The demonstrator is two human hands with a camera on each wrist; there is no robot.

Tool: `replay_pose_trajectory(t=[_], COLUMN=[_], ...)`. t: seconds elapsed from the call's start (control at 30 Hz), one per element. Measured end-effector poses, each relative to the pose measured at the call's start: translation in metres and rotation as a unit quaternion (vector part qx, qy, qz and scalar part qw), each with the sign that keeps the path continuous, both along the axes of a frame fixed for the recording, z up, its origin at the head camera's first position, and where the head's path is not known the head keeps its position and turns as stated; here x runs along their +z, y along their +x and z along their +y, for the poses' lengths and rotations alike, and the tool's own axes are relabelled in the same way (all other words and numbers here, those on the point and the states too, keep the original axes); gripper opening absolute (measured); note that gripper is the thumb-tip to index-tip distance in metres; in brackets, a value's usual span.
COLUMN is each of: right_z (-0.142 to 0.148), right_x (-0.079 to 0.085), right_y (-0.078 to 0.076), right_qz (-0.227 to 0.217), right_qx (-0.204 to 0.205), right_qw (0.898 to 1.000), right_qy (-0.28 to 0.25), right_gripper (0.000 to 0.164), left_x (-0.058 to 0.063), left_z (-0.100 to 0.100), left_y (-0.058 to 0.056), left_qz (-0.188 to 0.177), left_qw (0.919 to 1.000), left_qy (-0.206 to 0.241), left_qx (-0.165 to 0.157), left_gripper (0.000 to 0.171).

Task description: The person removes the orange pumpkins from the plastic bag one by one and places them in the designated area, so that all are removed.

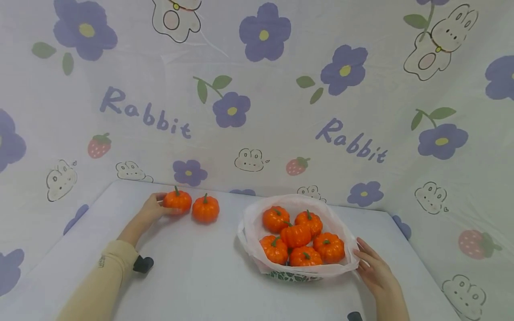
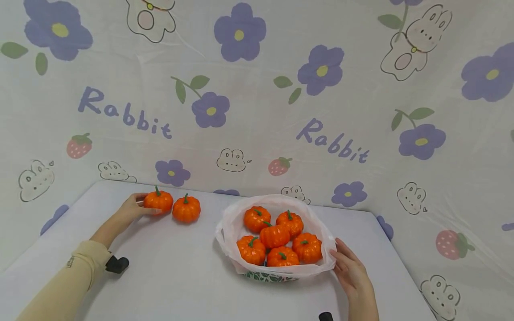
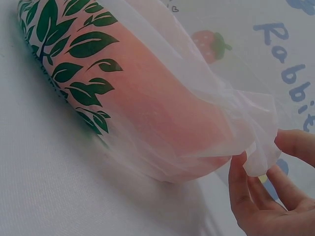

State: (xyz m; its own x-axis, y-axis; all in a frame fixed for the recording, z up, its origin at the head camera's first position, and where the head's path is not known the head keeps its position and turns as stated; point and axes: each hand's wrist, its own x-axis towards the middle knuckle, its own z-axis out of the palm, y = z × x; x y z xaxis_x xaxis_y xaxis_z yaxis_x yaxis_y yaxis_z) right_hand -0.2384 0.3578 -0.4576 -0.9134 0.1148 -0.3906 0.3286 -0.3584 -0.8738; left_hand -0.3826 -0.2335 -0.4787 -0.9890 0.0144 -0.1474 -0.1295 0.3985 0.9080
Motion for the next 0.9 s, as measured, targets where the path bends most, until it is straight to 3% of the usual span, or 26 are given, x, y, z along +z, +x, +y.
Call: replay_pose_trajectory(t=[0.13,0.37,0.6,0.9], right_z=[-0.0009,0.0001,0.0001,-0.0004], right_x=[0.0003,0.0002,0.0006,0.0025], right_y=[-0.0001,-0.0001,-0.0007,0.0007], right_qz=[0.0,0.002,0.001,-0.001], right_qx=[0.003,0.005,0.005,-0.001], right_qw=[1.0,1.0,1.0,1.0], right_qy=[0.005,0.0,0.003,-0.005], right_gripper=[0.056,0.041,0.049,0.046], left_x=[-0.0009,-0.001,0.0007,0.0024], left_z=[0.0001,-0.0013,-0.0024,-0.0002], left_y=[-0.0014,-0.002,-0.0013,-0.0035], left_qz=[-0.003,-0.005,-0.006,-0.008], left_qw=[1.0,0.9997,0.9996,0.9992], left_qy=[0.001,-0.017,-0.011,-0.018], left_qx=[-0.007,-0.019,-0.027,-0.036], left_gripper=[0.097,0.1,0.102,0.109])
